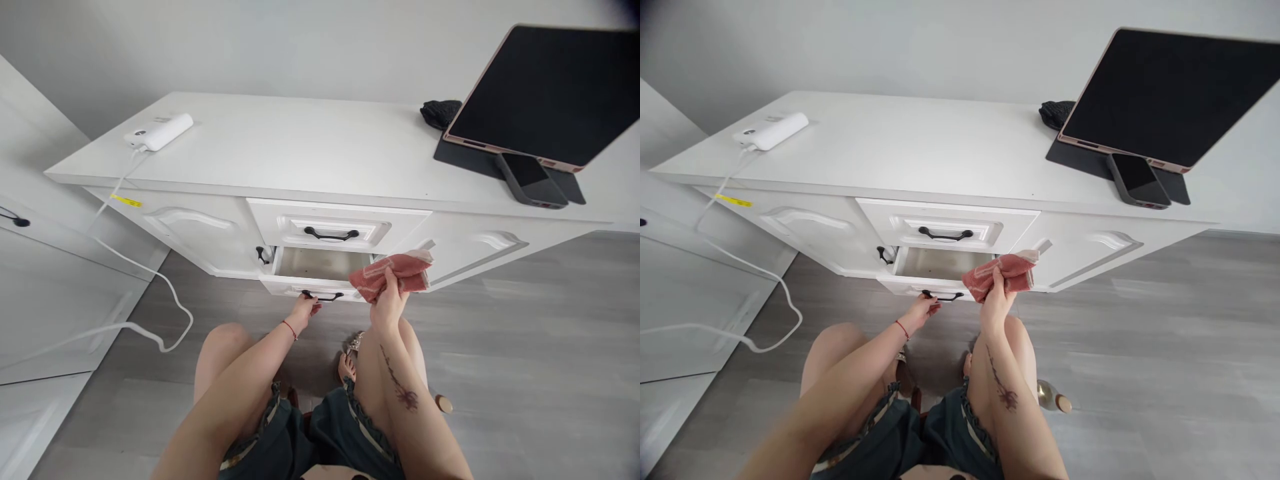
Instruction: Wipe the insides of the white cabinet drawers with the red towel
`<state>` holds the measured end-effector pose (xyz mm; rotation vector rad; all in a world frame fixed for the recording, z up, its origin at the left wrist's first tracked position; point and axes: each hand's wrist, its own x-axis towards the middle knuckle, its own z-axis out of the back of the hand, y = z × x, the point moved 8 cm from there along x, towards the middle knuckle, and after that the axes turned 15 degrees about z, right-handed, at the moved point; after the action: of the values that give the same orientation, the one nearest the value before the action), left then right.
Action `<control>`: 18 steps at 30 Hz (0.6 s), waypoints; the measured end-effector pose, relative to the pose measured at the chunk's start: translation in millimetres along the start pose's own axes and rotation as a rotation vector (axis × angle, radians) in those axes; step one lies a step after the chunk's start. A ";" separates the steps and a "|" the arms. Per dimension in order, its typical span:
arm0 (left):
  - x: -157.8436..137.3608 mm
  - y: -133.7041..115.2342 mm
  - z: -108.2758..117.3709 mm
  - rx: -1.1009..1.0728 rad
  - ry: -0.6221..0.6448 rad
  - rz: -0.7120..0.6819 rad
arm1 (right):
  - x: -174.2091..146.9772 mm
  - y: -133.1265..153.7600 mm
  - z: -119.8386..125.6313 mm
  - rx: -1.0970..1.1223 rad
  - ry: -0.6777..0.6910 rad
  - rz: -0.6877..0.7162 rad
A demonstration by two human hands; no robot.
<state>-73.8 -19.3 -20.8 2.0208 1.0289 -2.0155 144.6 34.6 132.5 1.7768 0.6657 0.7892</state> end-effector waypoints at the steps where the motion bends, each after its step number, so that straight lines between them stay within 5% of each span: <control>1: 1.2 -0.8 -0.5 0.003 0.000 0.000 | 2.9 3.6 0.9 -0.029 0.024 0.018; 7: 11.1 -7.8 -6.5 0.014 0.009 -0.013 | -0.1 -3.7 -2.4 -0.342 0.359 -0.006; 13: 20.3 -23.1 -12.7 0.062 0.055 -0.033 | -0.3 -1.4 2.0 -0.227 0.170 0.016; 18: 33.5 -39.5 -18.7 0.139 0.104 -0.057 | -13.9 -2.0 -8.3 -0.117 0.176 0.004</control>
<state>-82.2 33.3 -34.4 2.2119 1.0016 -2.0837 129.3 29.5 129.9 1.6159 0.7173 0.9755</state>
